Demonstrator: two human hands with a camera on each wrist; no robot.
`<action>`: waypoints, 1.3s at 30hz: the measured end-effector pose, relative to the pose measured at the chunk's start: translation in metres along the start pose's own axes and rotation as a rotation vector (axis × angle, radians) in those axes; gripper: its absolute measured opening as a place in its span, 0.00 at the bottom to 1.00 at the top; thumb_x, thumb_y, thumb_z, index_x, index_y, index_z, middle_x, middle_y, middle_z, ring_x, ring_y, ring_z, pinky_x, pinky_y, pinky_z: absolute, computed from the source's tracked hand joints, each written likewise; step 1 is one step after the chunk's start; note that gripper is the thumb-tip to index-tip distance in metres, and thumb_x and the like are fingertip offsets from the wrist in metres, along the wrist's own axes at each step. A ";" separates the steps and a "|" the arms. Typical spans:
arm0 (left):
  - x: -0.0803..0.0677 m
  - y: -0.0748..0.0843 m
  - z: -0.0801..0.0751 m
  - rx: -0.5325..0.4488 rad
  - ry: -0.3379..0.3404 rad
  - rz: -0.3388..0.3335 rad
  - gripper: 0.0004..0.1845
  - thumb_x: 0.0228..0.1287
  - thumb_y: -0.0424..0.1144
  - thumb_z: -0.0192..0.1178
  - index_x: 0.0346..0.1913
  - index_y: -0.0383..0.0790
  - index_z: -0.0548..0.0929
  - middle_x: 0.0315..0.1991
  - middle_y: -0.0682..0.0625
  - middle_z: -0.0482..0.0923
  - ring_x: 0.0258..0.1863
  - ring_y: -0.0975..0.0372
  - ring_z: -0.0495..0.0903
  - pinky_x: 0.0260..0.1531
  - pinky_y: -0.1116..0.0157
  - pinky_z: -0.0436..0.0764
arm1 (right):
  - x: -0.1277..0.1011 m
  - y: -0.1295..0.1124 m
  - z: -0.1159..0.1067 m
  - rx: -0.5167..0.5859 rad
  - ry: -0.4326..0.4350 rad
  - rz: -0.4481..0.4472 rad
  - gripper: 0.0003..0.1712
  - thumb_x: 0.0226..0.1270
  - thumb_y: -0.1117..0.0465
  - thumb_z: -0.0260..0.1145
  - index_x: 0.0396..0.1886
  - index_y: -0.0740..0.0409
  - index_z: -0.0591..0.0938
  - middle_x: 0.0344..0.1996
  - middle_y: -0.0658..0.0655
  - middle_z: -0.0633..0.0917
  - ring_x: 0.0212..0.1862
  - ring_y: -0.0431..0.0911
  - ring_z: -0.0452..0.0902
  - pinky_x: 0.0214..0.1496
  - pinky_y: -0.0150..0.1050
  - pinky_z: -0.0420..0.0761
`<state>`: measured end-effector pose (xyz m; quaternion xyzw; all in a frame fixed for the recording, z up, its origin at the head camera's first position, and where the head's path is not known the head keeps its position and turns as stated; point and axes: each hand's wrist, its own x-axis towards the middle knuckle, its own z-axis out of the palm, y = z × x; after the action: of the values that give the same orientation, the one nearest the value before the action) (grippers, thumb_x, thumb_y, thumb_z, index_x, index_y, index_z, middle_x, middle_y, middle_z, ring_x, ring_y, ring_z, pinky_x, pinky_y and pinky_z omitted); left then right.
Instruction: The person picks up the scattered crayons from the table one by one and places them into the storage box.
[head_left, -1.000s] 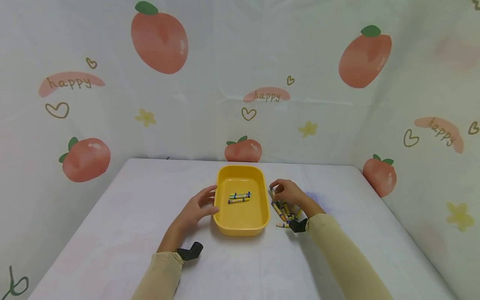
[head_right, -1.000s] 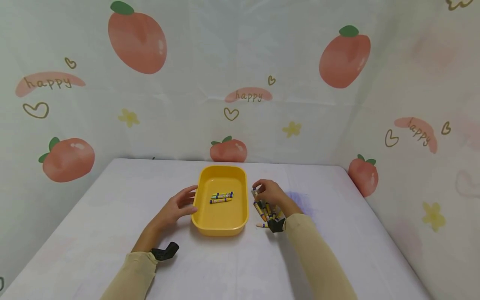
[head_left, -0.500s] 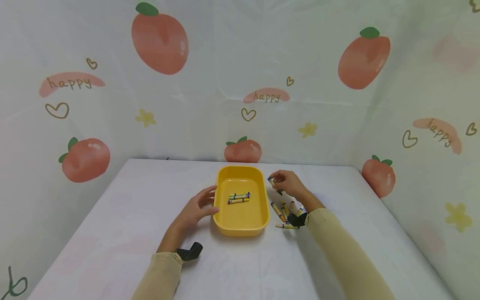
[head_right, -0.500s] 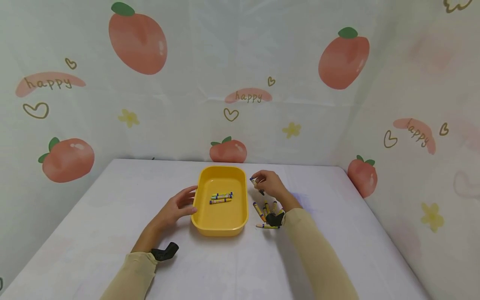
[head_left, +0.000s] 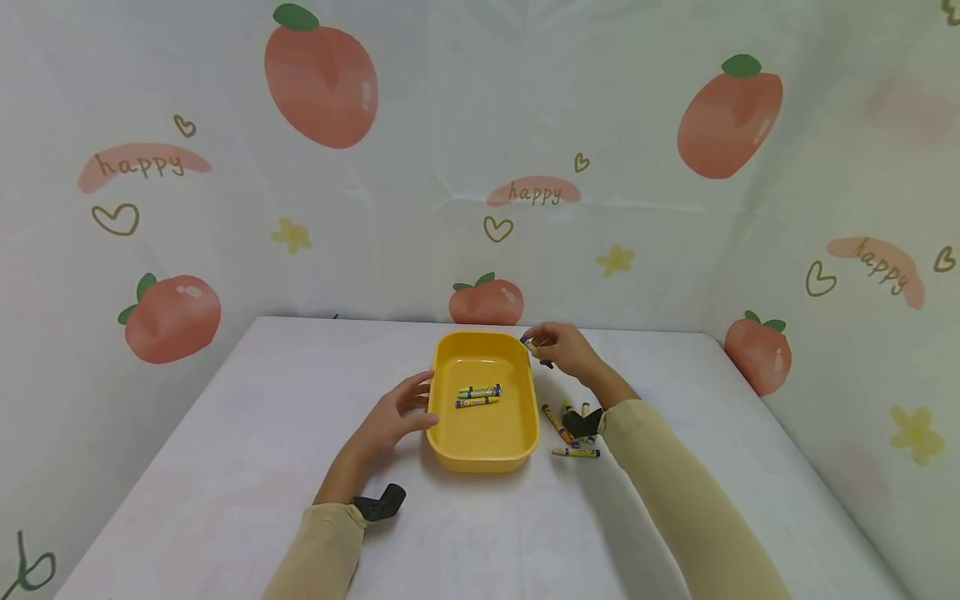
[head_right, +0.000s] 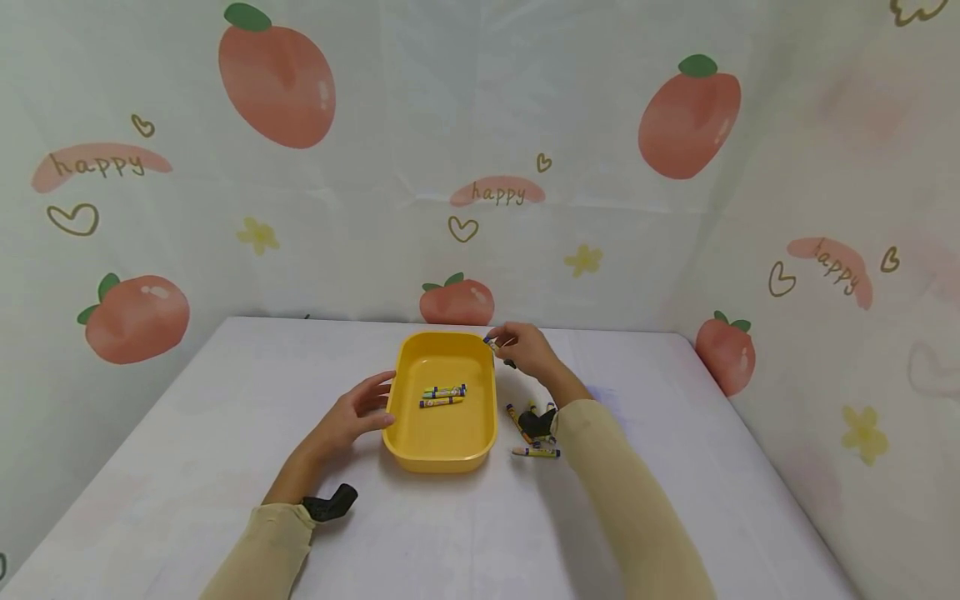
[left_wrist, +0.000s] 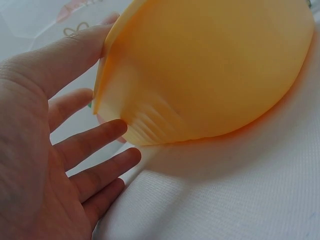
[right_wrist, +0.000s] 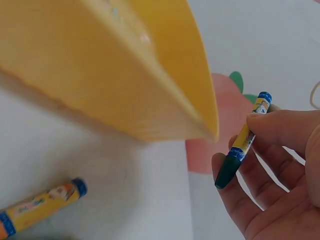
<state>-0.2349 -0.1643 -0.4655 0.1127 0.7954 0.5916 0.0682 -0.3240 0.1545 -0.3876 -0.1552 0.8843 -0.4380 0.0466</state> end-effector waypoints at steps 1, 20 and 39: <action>0.000 0.000 0.000 0.000 0.002 -0.003 0.39 0.58 0.42 0.70 0.72 0.56 0.65 0.66 0.46 0.69 0.62 0.52 0.71 0.62 0.47 0.68 | 0.001 -0.002 0.000 0.000 -0.003 -0.007 0.16 0.66 0.68 0.64 0.53 0.62 0.81 0.43 0.60 0.82 0.46 0.53 0.78 0.41 0.42 0.81; -0.001 0.002 -0.001 -0.010 0.007 -0.008 0.40 0.57 0.41 0.70 0.72 0.54 0.65 0.66 0.46 0.69 0.61 0.52 0.71 0.62 0.48 0.69 | 0.024 -0.032 0.032 -0.028 -0.116 -0.068 0.14 0.68 0.73 0.59 0.50 0.62 0.83 0.45 0.60 0.80 0.48 0.53 0.75 0.50 0.43 0.81; -0.002 0.002 0.000 -0.018 0.001 -0.015 0.40 0.58 0.41 0.70 0.72 0.55 0.65 0.67 0.46 0.69 0.62 0.52 0.71 0.61 0.49 0.70 | 0.029 -0.041 0.057 -0.119 -0.184 -0.081 0.13 0.65 0.73 0.62 0.48 0.62 0.83 0.43 0.57 0.84 0.45 0.49 0.79 0.45 0.39 0.82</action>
<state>-0.2329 -0.1644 -0.4635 0.1059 0.7908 0.5983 0.0734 -0.3300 0.0789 -0.3885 -0.2329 0.8936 -0.3703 0.1007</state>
